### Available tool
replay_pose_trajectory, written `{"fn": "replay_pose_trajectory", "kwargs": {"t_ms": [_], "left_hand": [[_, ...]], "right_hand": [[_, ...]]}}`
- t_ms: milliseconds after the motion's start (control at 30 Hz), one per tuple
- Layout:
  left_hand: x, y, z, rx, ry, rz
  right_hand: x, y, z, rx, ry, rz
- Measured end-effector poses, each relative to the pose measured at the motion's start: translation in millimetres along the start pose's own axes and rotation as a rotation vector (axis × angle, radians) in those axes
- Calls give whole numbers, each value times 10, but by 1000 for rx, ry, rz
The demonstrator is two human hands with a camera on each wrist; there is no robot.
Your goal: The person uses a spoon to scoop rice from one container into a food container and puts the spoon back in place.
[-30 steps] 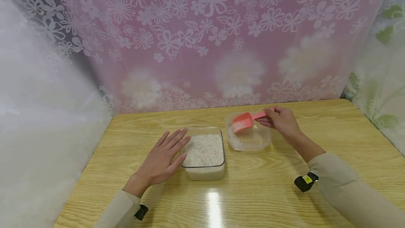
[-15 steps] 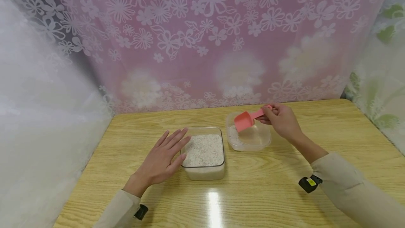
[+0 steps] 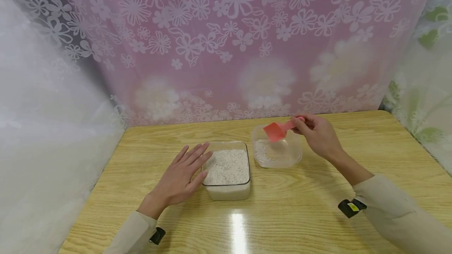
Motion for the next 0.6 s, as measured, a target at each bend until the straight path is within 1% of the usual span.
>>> {"fn": "replay_pose_trajectory", "kwargs": {"t_ms": [67, 133, 167, 300, 333, 400, 500, 600], "left_hand": [[0, 0, 2, 0, 1, 1], [0, -2, 3, -4, 1, 3], [1, -3, 3, -5, 0, 3], [5, -6, 9, -7, 2, -1], [6, -6, 10, -6, 1, -2], [7, -5, 12, -5, 0, -6], [5, -4, 10, -2, -2, -11], [4, -3, 9, -2, 0, -11]], "right_hand": [[7, -16, -26, -8, 66, 11], [-4, -27, -54, -15, 214, 51], [-10, -35, -69, -20, 305, 72], [-43, -61, -128, -33, 758, 155], [-48, -69, -139, -30, 858, 170], [-50, -81, -152, -20, 1016, 186], [-36, -95, -150, 7, 1183, 196], [13, -114, -132, 40, 1272, 194]]}}
Point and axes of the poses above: each hand's wrist, its own y-axis towards the middle knuckle, its own z-axis out of the palm, x = y × z, the point moved 4 cm from there along y, towards the middle knuckle, and after that the axes turned 6 degrees about z, right-handed, at the moved point
